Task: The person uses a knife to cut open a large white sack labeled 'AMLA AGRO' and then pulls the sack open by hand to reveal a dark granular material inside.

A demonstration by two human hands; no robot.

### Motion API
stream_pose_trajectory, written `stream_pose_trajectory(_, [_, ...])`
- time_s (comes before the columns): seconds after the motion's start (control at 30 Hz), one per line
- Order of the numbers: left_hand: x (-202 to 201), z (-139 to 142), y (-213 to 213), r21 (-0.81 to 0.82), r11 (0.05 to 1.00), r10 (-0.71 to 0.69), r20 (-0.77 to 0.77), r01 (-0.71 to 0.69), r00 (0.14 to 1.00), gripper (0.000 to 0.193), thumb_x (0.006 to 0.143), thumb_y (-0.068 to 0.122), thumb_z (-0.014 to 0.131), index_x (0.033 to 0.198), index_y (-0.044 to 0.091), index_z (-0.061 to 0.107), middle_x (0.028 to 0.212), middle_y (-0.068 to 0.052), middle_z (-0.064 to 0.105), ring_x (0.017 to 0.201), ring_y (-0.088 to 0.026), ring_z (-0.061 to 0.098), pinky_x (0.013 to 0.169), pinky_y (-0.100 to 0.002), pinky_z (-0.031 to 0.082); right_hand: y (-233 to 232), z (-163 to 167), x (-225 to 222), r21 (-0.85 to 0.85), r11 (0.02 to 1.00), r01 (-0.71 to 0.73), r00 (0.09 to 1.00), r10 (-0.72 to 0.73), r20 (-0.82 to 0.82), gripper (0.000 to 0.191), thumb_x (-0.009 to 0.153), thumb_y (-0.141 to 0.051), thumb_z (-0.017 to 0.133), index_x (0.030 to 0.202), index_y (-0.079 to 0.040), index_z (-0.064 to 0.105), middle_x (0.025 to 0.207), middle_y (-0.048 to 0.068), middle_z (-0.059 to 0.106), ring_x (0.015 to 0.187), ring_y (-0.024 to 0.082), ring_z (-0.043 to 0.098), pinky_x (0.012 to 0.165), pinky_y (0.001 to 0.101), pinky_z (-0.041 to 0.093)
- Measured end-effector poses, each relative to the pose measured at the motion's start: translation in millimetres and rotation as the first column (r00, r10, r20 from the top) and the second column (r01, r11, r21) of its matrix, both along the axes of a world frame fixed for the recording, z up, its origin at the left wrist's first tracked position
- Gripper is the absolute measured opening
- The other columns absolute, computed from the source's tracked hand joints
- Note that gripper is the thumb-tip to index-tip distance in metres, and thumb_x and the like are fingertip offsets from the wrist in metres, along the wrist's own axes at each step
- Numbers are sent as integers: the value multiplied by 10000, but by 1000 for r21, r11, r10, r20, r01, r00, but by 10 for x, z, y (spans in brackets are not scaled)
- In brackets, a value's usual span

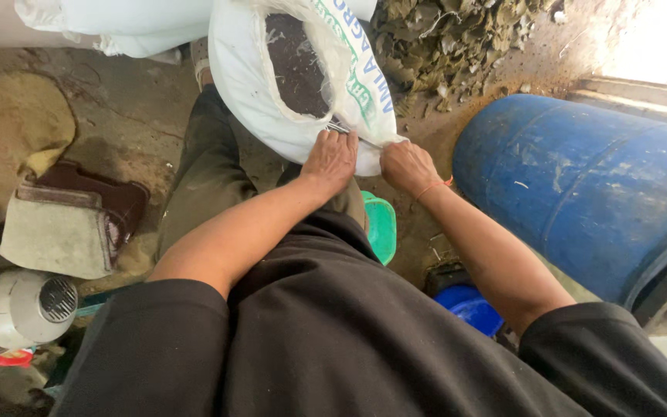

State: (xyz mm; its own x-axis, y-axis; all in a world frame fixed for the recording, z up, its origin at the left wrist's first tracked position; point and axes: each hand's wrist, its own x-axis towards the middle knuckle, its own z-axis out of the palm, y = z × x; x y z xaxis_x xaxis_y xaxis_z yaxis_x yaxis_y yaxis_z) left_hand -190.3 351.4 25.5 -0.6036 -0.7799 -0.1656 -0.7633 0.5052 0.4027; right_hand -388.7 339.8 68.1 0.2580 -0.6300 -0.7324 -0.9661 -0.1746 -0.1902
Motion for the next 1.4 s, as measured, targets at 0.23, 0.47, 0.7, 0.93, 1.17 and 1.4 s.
stream_pose_trajectory(0.23, [50, -3, -120, 207, 973, 122, -108, -98, 987, 99, 876, 168, 712, 951, 106, 732, 1059, -137, 692, 868, -268, 697, 844, -452, 460, 61, 277, 142, -110, 993, -36, 999, 40, 33, 168, 862, -95, 569, 821, -15, 710, 818, 240, 721, 771, 403, 725, 674, 509, 578])
stream_pose_trajectory(0.47, [89, 18, -199, 434, 896, 113, -16, -95, 993, 180, 852, 268, 745, 859, 89, 763, 866, -131, 752, 896, -310, 712, 866, -461, 453, 46, 328, 217, -61, 994, -92, 995, 93, 19, 199, 891, -102, 545, 833, -5, 708, 823, 244, 719, 757, 388, 724, 670, 490, 577])
stream_pose_trajectory(0.7, [189, 140, -122, 451, 892, 47, -75, -8, 996, 134, 845, 238, 731, 839, 111, 775, 926, -98, 734, 966, -291, 685, 890, -495, 417, 108, 194, 459, -162, 963, -215, 975, 220, 19, 139, 867, -101, 559, 828, -38, 676, 790, 217, 722, 731, 337, 734, 647, 452, 576])
stream_pose_trajectory(0.93, [259, 198, -21, 426, 904, 142, -186, -51, 972, 96, 846, 206, 720, 818, 122, 757, 894, -77, 694, 987, -278, 638, 867, -496, 381, 383, 449, 275, -113, 963, -246, 964, 230, -131, 125, 942, -128, 559, 902, -26, 619, 732, 158, 714, 675, 275, 743, 558, 391, 578])
stream_pose_trajectory(1.17, [349, 154, 56, 319, 945, 26, -275, 66, 961, 47, 833, 163, 714, 823, 118, 724, 914, -71, 653, 1009, -284, 623, 919, -472, 378, 297, -62, 426, -189, 969, -161, 987, 162, -10, 102, 914, -116, 577, 877, -46, 642, 780, 179, 708, 706, 319, 738, 602, 431, 580])
stream_pose_trajectory(1.4, [26, 254, -106, 758, 646, 50, 71, -87, 996, 510, 793, 415, 763, 1158, 88, 623, 1090, -83, 715, 1078, -293, 662, 1037, -542, 267, 94, 559, -176, 33, 958, 284, 957, -285, 57, 273, 1050, -245, 542, 952, 1, 607, 793, 298, 660, 799, 515, 641, 713, 613, 480])
